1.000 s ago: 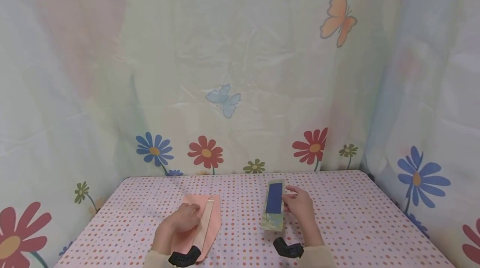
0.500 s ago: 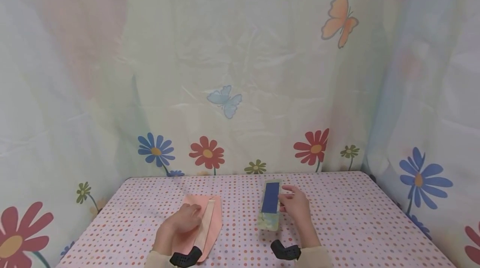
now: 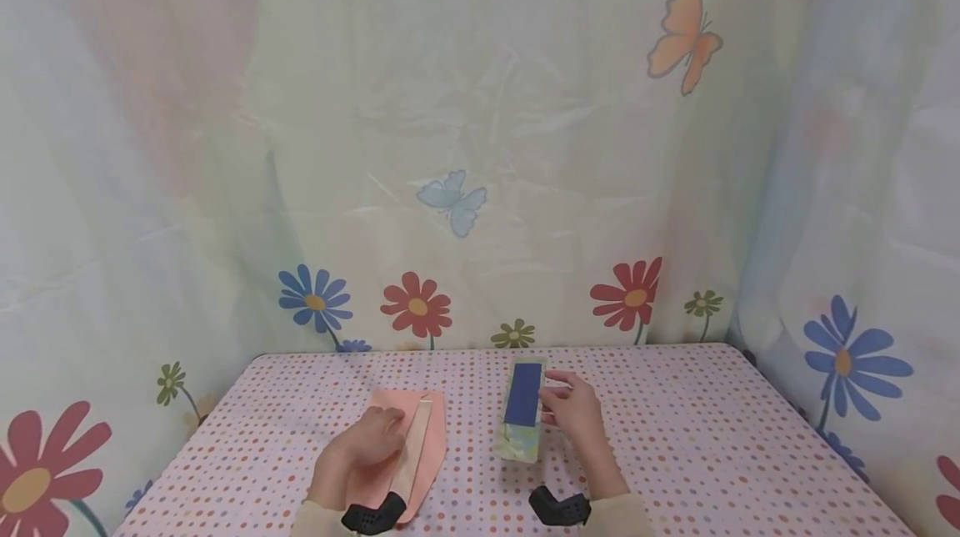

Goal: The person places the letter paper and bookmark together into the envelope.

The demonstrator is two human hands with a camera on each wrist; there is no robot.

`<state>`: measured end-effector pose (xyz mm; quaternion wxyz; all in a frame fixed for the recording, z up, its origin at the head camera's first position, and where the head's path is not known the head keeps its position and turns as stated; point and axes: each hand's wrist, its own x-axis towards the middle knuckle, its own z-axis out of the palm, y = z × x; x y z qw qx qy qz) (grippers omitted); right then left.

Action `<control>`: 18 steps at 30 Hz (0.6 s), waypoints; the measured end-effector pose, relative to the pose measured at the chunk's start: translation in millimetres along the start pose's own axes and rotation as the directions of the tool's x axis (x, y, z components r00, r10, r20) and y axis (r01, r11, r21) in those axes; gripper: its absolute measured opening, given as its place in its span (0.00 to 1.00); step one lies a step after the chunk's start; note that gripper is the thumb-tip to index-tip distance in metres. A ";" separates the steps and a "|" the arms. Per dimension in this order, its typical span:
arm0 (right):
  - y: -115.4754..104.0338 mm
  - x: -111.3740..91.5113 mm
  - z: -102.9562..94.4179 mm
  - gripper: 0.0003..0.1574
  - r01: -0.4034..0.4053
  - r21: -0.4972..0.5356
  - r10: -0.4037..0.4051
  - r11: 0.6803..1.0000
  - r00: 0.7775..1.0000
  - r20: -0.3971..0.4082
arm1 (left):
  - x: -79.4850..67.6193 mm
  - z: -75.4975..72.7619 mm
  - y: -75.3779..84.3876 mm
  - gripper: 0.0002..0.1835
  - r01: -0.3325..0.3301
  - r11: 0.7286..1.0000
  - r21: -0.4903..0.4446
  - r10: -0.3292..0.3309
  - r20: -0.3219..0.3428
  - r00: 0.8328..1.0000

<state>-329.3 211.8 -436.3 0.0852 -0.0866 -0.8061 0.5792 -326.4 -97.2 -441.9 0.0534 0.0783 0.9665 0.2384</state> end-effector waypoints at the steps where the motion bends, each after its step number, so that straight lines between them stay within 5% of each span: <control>1: -0.9 -1.1 0.5 0.26 0.002 0.005 -0.002 1.000 1.000 0.001 | 0.3 0.0 0.0 0.25 0.000 1.000 0.003 0.000 0.000 1.000; 18: -2.5 -6.5 16.5 0.27 0.006 -0.006 -0.006 1.000 1.000 0.027 | -0.2 -1.0 1.0 0.26 0.007 1.000 0.004 -0.007 0.002 1.000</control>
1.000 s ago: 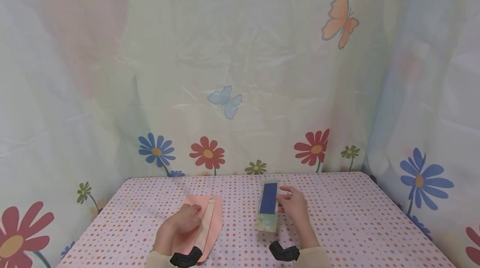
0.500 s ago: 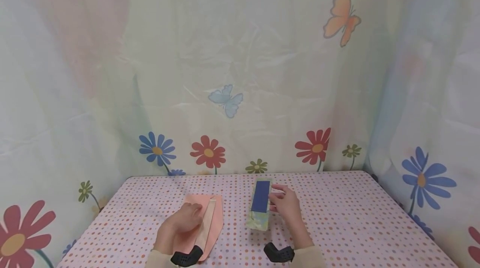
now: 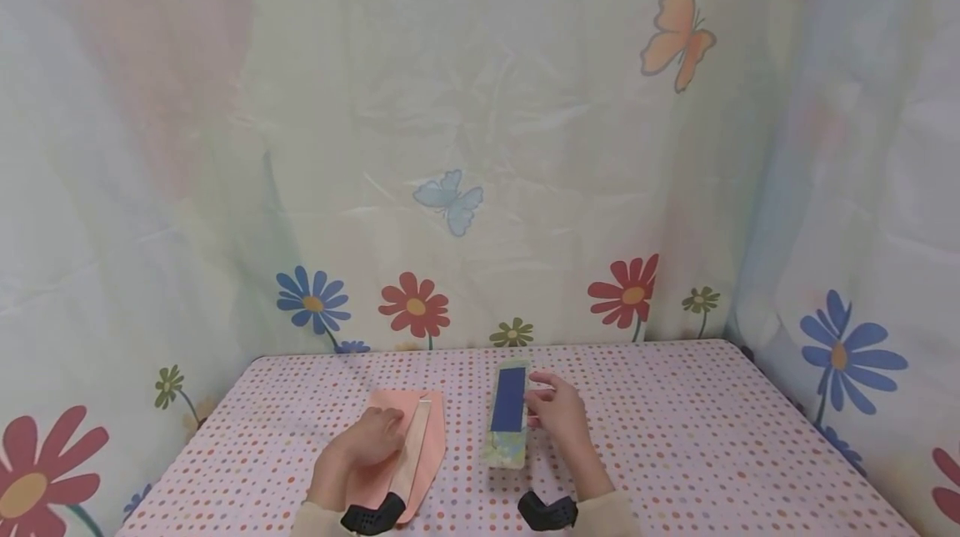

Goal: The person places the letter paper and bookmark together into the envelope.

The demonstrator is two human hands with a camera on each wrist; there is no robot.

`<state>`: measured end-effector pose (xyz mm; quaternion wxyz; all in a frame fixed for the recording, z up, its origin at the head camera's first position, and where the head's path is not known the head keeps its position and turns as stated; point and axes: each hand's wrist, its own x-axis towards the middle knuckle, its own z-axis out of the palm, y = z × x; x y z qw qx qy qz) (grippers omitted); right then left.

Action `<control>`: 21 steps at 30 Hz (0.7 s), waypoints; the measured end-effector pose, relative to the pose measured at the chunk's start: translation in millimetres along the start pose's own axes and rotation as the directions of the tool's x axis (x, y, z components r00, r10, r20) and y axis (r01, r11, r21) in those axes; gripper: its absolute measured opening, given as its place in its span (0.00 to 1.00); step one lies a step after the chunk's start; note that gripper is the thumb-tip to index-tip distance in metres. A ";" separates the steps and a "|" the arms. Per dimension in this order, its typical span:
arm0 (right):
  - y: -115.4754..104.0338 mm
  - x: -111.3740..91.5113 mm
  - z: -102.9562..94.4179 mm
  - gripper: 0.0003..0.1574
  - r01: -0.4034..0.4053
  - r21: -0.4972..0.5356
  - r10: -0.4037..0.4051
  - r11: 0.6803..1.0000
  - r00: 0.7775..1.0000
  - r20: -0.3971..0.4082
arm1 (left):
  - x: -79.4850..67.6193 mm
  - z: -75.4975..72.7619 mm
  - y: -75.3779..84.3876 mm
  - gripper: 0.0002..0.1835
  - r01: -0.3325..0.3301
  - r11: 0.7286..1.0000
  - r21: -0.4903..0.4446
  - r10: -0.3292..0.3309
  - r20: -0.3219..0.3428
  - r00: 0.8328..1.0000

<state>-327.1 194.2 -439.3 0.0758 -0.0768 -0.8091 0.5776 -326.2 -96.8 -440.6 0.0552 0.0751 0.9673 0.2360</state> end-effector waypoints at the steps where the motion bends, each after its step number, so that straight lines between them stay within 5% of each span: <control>1: 0.2 -0.5 1.2 0.27 0.001 0.004 -0.001 1.000 1.000 0.002 | -0.2 0.0 0.1 0.26 0.000 1.000 0.001 0.000 0.001 1.000; 15: 9.1 -12.4 40.3 0.24 0.043 -0.032 -0.046 0.999 0.996 -0.079 | 4.3 4.7 -5.1 0.26 -0.008 1.000 0.001 0.008 0.001 1.000; 21: 9.4 -16.6 55.5 0.14 0.045 -0.060 -0.053 0.997 0.991 -0.126 | 5.7 7.0 -8.1 0.26 -0.033 0.999 0.003 0.033 -0.011 0.999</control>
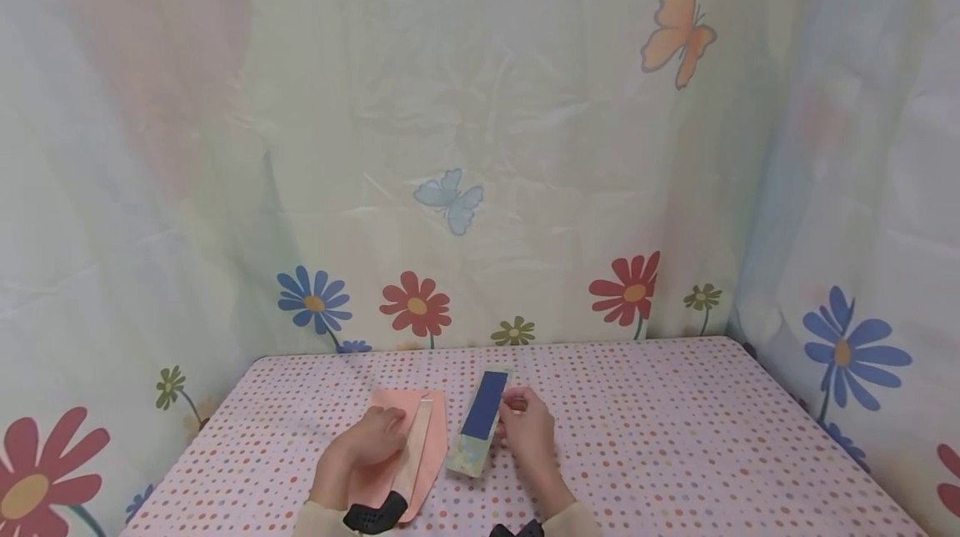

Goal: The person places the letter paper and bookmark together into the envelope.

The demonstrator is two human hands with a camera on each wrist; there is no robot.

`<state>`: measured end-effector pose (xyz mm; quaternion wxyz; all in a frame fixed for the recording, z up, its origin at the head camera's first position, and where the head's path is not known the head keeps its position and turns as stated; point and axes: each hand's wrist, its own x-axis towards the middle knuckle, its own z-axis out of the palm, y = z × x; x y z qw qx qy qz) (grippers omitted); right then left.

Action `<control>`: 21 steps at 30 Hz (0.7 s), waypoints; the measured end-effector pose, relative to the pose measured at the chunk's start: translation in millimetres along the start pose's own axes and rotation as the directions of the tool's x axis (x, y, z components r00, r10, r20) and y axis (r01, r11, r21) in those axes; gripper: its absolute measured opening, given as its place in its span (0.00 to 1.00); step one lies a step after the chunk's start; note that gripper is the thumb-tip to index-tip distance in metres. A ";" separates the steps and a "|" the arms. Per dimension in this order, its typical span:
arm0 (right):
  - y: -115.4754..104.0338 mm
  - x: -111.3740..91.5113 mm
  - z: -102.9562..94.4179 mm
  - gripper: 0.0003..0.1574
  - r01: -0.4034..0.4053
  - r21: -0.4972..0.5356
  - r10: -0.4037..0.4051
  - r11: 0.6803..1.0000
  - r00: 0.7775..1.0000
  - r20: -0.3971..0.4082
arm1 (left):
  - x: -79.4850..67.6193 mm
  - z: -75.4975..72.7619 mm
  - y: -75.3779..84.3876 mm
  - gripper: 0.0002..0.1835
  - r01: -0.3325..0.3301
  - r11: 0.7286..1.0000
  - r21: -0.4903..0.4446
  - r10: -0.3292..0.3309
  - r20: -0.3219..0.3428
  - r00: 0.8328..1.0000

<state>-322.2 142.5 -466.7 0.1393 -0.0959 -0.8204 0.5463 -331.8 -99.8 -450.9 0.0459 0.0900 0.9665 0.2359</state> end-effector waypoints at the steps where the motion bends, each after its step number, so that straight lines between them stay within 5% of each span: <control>1: 0.0 -1.0 1.8 0.12 0.008 -0.005 -0.008 1.000 1.000 -0.001 | 0.1 0.1 -0.2 0.26 -0.004 1.000 0.001 0.004 -0.001 1.000; 14: 1.3 -12.0 23.5 0.03 0.019 -0.024 -0.016 1.000 0.992 0.122 | -2.4 -1.2 3.3 0.26 0.018 1.000 -0.002 -0.018 -0.008 1.000; 21: 2.1 -16.6 28.0 0.24 0.059 -0.071 -0.046 0.996 0.984 0.170 | -2.0 -1.9 3.6 0.26 0.011 1.000 0.017 -0.011 -0.006 1.000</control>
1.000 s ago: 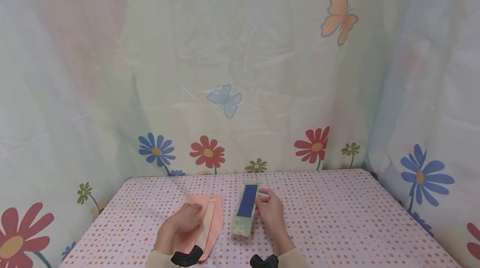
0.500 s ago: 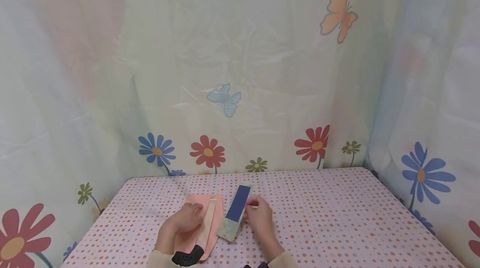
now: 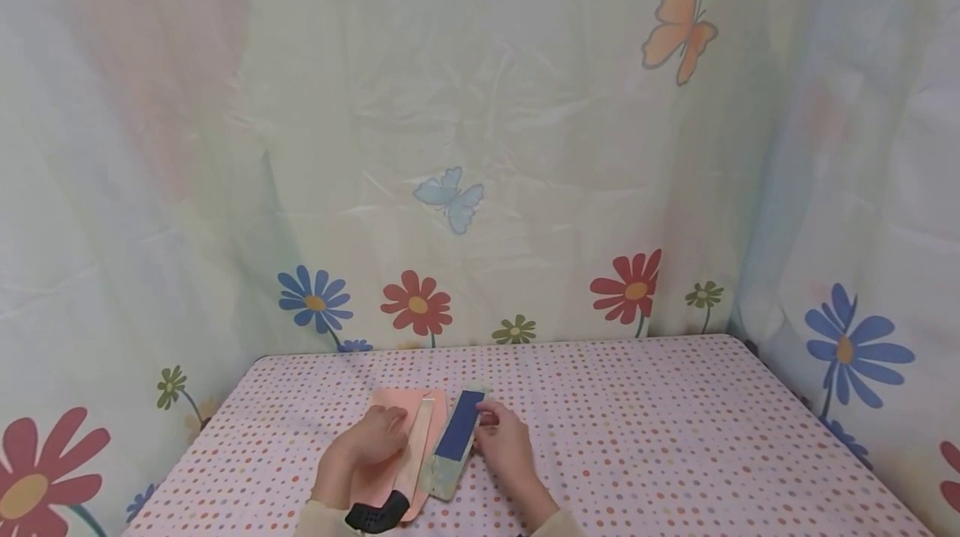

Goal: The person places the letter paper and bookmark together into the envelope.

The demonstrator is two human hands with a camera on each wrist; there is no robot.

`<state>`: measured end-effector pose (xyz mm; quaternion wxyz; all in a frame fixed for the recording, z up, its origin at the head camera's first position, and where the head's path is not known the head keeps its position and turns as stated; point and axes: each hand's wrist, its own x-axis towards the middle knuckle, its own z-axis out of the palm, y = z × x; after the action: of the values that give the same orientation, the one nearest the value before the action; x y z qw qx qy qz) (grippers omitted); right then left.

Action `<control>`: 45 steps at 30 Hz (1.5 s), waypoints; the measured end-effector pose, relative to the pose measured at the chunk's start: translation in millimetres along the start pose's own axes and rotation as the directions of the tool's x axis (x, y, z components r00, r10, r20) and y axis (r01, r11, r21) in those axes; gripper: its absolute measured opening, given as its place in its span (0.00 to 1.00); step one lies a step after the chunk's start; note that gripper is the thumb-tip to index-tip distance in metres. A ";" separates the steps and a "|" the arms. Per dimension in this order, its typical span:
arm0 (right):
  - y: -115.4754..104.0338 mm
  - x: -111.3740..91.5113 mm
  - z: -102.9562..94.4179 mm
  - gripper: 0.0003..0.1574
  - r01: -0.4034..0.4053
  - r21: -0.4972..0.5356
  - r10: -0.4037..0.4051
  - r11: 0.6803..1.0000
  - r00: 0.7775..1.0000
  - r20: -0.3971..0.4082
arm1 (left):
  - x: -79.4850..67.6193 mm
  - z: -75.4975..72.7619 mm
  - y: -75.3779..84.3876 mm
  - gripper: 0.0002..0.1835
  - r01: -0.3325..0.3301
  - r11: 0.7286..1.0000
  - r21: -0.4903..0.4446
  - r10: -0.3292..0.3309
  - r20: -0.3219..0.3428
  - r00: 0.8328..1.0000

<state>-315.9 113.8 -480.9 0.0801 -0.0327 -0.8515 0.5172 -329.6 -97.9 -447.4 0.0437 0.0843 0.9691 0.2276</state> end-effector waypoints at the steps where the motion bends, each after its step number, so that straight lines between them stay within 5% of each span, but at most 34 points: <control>1: 0.2 -0.3 0.8 0.27 0.011 -0.019 -0.011 1.000 1.000 0.010 | 0.0 0.0 -0.3 0.26 -0.003 1.000 0.003 0.003 0.000 1.000; 5: 1.3 -1.4 4.6 0.34 0.032 -0.059 -0.029 0.998 0.999 0.043 | -0.2 0.0 -1.4 0.26 -0.033 0.999 0.014 0.033 -0.012 0.999; 16: 0.8 -3.5 9.0 0.27 0.130 -0.258 -0.117 0.957 0.991 0.064 | -0.2 0.5 -0.3 0.26 -0.010 1.000 0.001 0.010 -0.015 1.000; 20: 1.0 -4.9 11.9 0.27 0.228 -0.353 -0.197 0.907 0.973 0.120 | 1.0 0.7 0.0 0.26 0.000 1.000 -0.002 0.000 -0.015 1.000; 24: 1.4 -8.1 14.6 0.34 0.363 -0.468 -0.282 0.806 0.930 0.235 | 1.9 0.8 -0.1 0.26 0.010 1.000 -0.004 -0.010 -0.007 1.000; 28: 1.4 -11.9 15.4 0.42 0.422 -0.495 -0.264 0.759 0.895 0.359 | 1.6 0.6 -0.4 0.25 0.013 1.000 -0.013 -0.013 0.000 1.000; 35: -0.6 -18.0 14.2 0.45 0.430 -0.468 -0.223 0.772 0.873 0.434 | 1.9 0.9 -1.0 0.25 0.023 0.999 -0.036 -0.023 0.008 1.000; 45: -1.5 -21.4 15.9 0.49 0.371 -0.503 -0.189 0.781 0.907 0.377 | 3.2 2.3 -3.1 0.25 -0.004 1.000 -0.016 0.004 0.002 1.000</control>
<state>-297.5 96.2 -488.9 0.0110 0.1541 -0.9625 0.2232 -332.9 -99.0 -451.0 0.0449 0.0862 0.9671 0.2353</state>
